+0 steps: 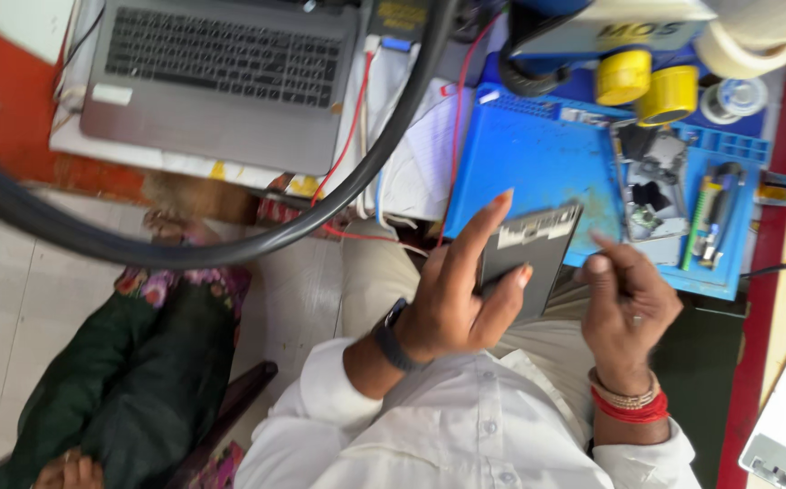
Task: The person sits at a repair bench holding a smartphone with its back panel removed and uses a metal pry tool to work along the edge of the phone body, repositioning the phone and the tool repeatedly. They also handle a pair of tweezers and set the phone down on the blue mat at one point before picking it up again to continue prying.
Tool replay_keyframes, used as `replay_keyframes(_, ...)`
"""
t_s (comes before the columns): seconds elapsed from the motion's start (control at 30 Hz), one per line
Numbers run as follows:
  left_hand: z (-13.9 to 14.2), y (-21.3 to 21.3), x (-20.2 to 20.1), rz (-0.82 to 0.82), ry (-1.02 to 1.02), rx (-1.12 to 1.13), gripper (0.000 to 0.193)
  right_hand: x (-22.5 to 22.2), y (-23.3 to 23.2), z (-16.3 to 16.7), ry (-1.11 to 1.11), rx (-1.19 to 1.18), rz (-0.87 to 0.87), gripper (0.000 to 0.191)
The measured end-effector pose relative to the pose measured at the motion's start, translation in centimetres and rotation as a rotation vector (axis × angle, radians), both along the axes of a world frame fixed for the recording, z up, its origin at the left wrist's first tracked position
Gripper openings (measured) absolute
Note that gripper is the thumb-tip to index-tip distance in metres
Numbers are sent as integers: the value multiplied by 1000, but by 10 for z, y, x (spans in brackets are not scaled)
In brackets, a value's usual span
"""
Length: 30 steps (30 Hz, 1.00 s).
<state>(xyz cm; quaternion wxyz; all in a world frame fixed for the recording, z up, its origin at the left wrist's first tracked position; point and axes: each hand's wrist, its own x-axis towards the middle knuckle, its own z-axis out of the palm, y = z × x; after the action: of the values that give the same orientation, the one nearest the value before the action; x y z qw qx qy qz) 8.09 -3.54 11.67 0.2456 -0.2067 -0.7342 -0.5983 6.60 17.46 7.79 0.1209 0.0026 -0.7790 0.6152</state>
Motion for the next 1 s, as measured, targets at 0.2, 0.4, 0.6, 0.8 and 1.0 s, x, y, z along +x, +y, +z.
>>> replay_keyframes(0.2, 4, 7, 27, -133, 224, -94, 75, 5, -5, 25, 60, -6, 24, 4)
replay_keyframes(0.4, -33, 36, 37, -299, -561, 459, 67, -3, -5, 32, -28, -188, 15, 18)
replay_keyframes(0.6, -96, 48, -8, -194, -629, 484, 54, -4, -1, 12, 232, 203, 8, 15)
replay_keyframes(0.8, -112, 50, 0, -190, -631, 478, 78, -12, -19, -14, 210, 233, 189, 20)
replay_keyframes(1.0, -122, 50, -2, -209, -642, 456, 77, -22, -28, -27, 270, 230, 216, 20)
